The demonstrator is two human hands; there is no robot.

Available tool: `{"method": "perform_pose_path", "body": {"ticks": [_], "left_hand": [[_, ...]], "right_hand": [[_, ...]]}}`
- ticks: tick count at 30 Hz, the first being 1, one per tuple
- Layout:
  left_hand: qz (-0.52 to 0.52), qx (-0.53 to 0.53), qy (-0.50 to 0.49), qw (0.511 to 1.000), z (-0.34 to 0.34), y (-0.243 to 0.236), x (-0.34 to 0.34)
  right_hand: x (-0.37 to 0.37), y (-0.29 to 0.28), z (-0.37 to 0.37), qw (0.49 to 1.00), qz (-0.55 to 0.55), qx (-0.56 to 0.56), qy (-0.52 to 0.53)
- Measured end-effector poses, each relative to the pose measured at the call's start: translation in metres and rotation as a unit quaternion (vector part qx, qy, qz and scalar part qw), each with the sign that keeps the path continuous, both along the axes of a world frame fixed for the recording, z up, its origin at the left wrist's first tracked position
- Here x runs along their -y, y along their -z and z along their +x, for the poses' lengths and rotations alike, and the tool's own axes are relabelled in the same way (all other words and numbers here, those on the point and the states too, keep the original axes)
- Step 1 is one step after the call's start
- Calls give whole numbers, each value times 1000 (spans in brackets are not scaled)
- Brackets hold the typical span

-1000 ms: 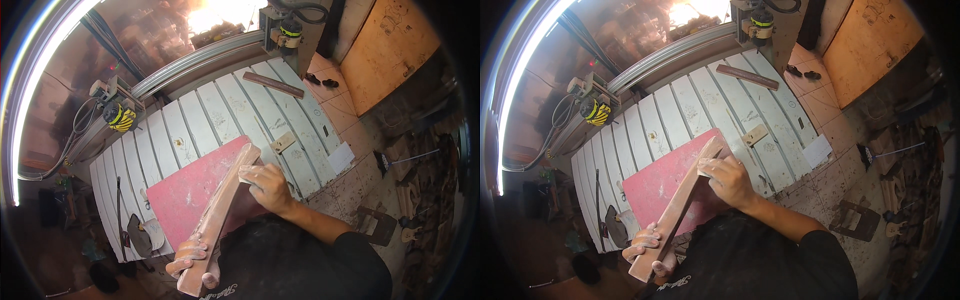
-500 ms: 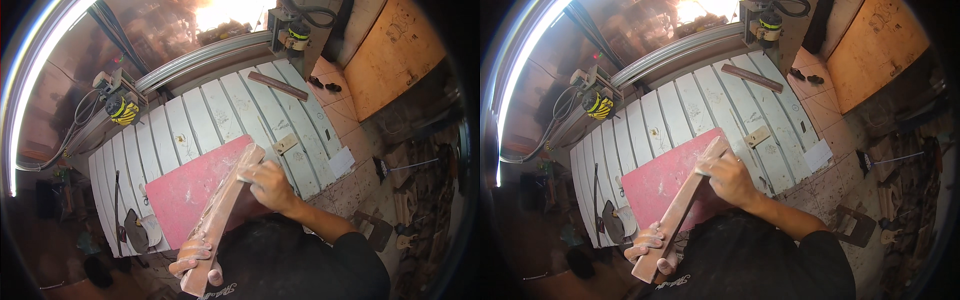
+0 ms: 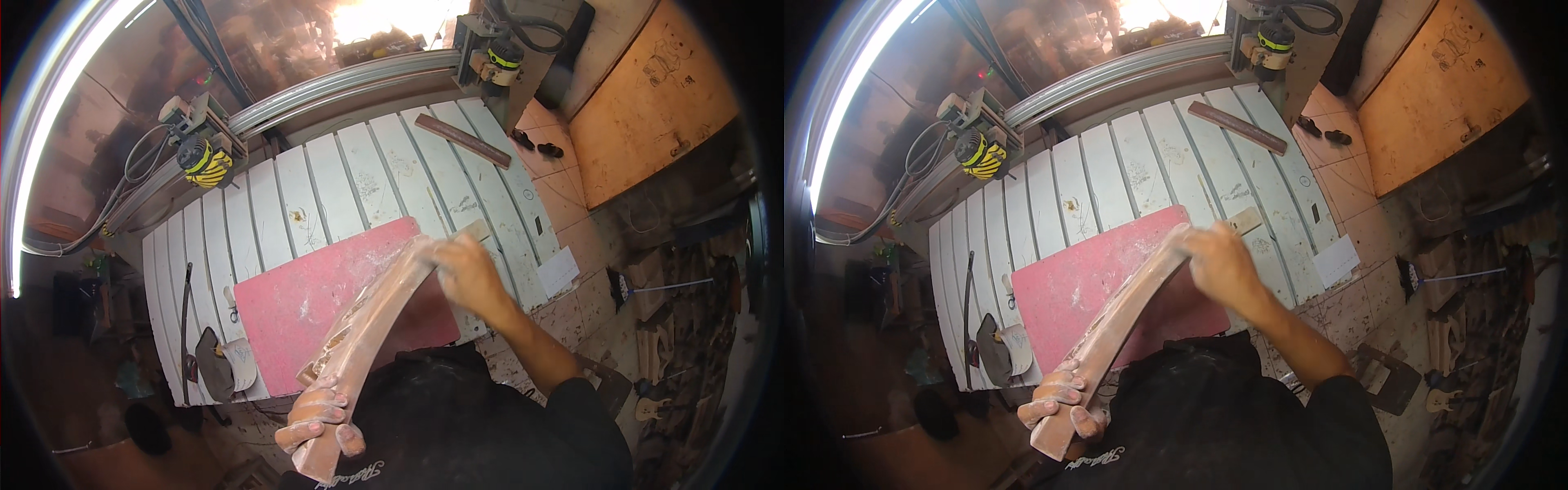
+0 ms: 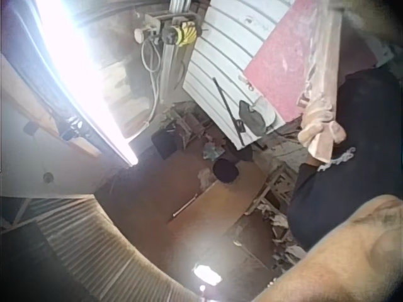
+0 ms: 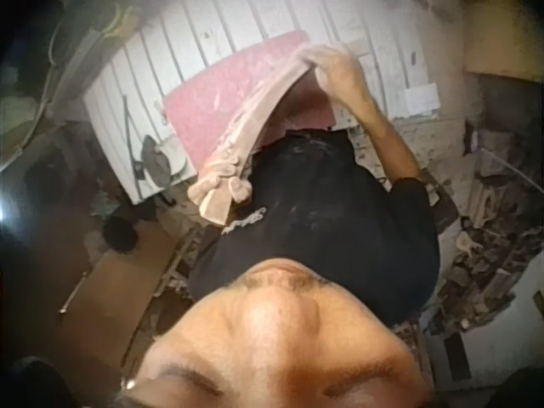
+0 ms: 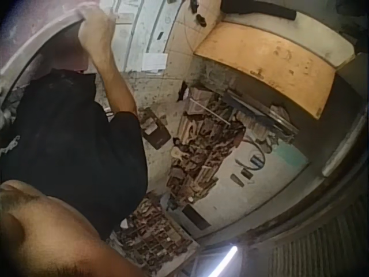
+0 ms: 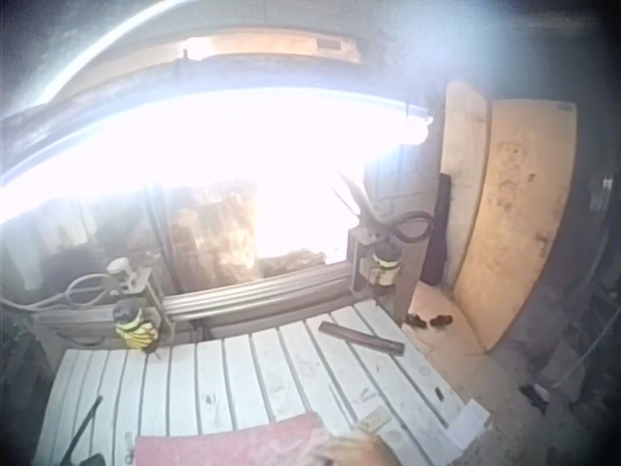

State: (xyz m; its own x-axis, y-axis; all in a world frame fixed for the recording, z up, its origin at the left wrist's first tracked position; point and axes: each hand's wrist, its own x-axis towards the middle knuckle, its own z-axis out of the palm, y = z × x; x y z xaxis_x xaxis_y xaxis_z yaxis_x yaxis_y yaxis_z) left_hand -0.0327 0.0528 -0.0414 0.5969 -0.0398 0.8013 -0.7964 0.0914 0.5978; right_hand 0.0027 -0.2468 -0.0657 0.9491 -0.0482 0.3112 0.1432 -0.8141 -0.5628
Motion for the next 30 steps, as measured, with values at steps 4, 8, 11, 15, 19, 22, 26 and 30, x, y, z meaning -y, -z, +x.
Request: {"method": "perform_pose_path", "body": {"ticks": [4, 8, 11, 15, 19, 22, 26, 30], "left_hand": [[-57, 7, -10, 998, 2, 3, -1], [-30, 1, 6, 1000, 1, -1, 0], [-46, 5, 3, 999, 2, 3, -1], [-62, 0, 14, 998, 8, 2, 3], [-65, -3, 5, 998, 8, 2, -1], [-69, -8, 2, 998, 6, 3, -1], [-81, -20, 7, 997, 7, 1, -3], [-75, -25, -14, 997, 9, 0, -2]], "right_hand": [[12, 8, 7, 993, 95, -23, -64], [19, 19, 4, 999, 32, -22, -12], [22, 22, 6, 995, 87, -6, -53], [66, 65, 5, 982, 108, -150, 30], [53, 41, 6, 970, 197, -131, 61], [52, 34, 8, 983, 170, -47, 45], [42, 28, 13, 992, 109, -25, -51], [17, 10, 5, 992, 80, 0, -95]]}}
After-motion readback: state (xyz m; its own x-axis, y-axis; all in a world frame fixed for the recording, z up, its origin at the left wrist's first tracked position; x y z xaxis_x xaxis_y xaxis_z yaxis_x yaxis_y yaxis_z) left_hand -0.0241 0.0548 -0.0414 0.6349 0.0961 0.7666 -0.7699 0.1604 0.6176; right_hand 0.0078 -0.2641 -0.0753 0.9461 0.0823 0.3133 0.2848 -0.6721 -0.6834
